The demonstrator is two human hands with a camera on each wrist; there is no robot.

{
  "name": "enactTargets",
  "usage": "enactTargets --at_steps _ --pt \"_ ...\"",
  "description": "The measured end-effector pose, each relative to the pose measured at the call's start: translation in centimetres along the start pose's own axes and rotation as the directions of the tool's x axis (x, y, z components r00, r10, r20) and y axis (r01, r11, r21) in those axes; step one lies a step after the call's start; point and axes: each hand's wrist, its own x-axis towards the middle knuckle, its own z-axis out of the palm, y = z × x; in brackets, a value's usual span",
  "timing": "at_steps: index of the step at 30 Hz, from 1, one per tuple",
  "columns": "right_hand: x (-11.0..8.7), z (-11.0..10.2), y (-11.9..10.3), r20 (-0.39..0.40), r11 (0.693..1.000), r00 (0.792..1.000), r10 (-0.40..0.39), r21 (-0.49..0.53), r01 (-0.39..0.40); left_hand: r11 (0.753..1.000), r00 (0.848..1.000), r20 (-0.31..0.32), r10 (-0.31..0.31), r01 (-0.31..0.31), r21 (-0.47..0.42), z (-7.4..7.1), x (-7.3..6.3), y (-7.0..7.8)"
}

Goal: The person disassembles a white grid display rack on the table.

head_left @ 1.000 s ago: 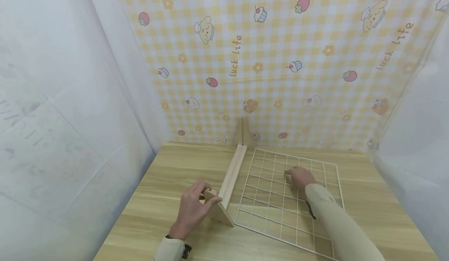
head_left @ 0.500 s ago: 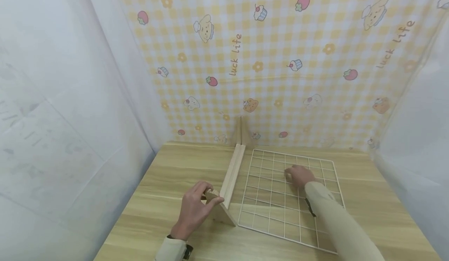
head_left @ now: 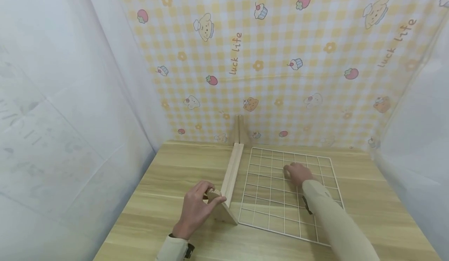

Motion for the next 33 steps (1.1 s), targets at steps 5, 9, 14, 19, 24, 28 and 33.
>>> enactTargets --at_steps 5,9,14,19,24,28,33 --pt "0.3 0.1 0.1 -0.003 1.000 1.000 0.013 -0.011 -0.013 1.000 1.000 0.006 -0.004 0.004 0.004 0.0 0.0 0.1" --pt "0.5 0.2 0.2 0.005 1.000 1.000 0.018 -0.022 -0.018 1.000 1.000 0.013 -0.009 0.009 -0.002 0.0 0.0 0.3" --pt "1.0 0.4 0.2 -0.003 1.000 1.000 0.009 -0.029 -0.009 1.000 1.000 0.014 -0.015 0.015 0.001 -0.1 0.0 0.4" --pt "1.1 0.8 0.3 -0.022 0.999 1.000 0.004 -0.049 -0.005 1.000 1.000 0.015 -0.002 0.002 0.016 0.0 0.0 0.6" --pt "1.0 0.9 0.2 -0.053 0.999 0.999 -0.004 -0.040 0.001 1.000 1.000 0.012 -0.001 0.001 0.011 0.1 -0.1 0.7" --pt "0.8 1.1 0.3 -0.068 1.000 0.998 -0.006 0.005 0.006 1.000 1.000 0.006 0.001 -0.001 0.015 0.2 -0.1 0.7" --pt "0.5 1.3 0.8 -0.077 1.000 0.997 0.000 0.019 0.002 1.000 1.000 -0.004 0.012 -0.011 0.016 0.4 0.0 0.6"
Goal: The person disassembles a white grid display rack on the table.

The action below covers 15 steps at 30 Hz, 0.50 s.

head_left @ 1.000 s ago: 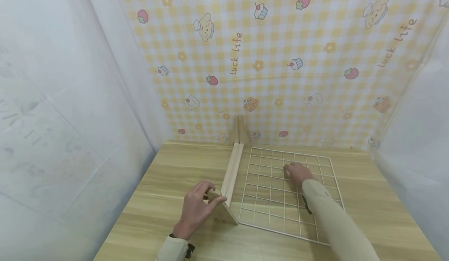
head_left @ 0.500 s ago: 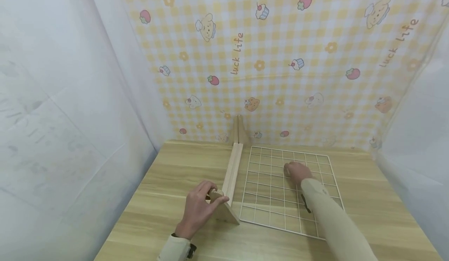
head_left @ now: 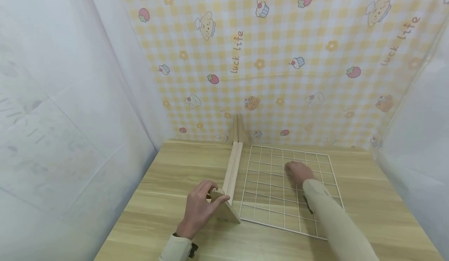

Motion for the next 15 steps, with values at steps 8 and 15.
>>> enactTargets --at_steps 8,15 --pt "-0.24 -0.35 0.08 0.044 1.000 0.999 0.019 -0.016 -0.019 1.000 1.000 0.015 0.007 -0.007 0.000 0.00 0.11 -0.10" --pt "-0.37 -0.68 -0.36 0.048 1.000 0.999 0.016 -0.009 -0.016 1.000 1.000 0.010 0.018 -0.018 -0.016 0.06 0.00 -0.13"
